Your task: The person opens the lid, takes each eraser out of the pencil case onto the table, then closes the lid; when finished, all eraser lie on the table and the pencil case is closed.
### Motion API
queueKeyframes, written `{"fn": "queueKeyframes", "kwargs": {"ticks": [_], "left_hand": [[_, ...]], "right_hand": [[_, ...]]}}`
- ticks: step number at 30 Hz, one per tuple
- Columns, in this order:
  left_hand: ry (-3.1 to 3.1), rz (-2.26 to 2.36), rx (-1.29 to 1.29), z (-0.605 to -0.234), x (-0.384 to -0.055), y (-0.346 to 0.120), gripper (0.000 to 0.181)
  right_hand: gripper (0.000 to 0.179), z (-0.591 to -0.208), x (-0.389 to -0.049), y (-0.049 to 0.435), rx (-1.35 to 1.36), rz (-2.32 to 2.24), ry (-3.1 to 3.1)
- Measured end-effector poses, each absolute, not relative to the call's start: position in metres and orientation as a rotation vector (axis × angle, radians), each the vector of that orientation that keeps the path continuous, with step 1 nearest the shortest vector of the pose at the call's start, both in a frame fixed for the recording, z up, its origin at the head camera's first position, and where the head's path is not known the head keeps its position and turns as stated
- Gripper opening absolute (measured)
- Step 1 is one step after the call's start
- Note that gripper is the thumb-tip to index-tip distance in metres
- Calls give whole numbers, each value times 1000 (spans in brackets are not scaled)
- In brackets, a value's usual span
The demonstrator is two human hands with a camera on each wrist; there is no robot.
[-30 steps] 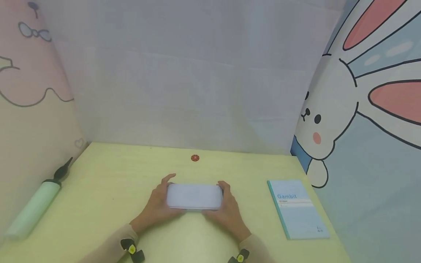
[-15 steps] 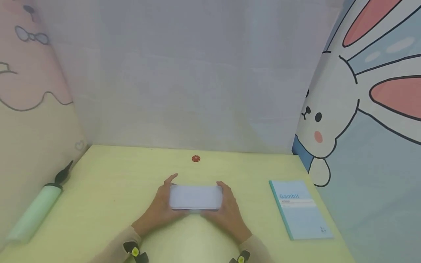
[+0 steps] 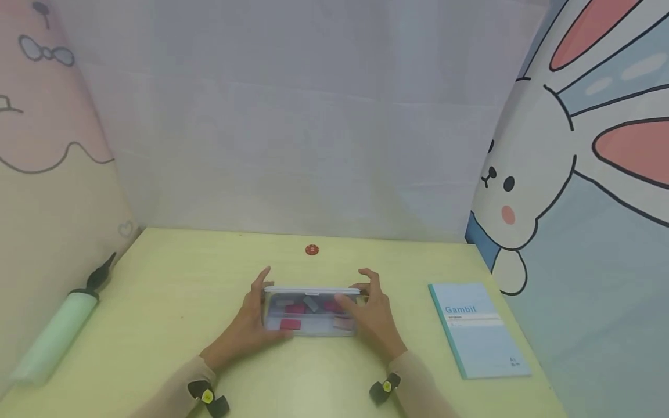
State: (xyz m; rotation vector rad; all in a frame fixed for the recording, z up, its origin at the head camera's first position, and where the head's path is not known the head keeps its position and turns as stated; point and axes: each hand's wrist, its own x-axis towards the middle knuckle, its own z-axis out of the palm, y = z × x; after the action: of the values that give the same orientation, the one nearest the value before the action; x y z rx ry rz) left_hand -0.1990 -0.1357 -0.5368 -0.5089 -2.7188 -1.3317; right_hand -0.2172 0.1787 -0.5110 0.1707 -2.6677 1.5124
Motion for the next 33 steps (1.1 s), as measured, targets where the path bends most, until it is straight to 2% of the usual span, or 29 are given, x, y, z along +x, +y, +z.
{"fn": "queueKeyframes", "kwargs": {"ticks": [4, 10, 20, 26, 33], "left_hand": [[-2711, -1284, -445, -534, -196, -133, 149], [-2730, -1247, -449, -534, -197, -134, 150], [-2711, -952, -707, -538, -214, -145, 142], [-2756, -796, -740, -543, -226, -154, 134], [-2846, -681, -719, -543, -230, -158, 135]], "right_hand": [[73, -506, -236, 179, 125, 1482, -2672], [69, -505, -263, 175, 64, 1534, -2679], [81, -507, -292, 169, -2, 1434, -2765], [90, -511, -296, 168, -63, 1452, -2790], [92, -516, -295, 165, 4, 1359, -2803]]}}
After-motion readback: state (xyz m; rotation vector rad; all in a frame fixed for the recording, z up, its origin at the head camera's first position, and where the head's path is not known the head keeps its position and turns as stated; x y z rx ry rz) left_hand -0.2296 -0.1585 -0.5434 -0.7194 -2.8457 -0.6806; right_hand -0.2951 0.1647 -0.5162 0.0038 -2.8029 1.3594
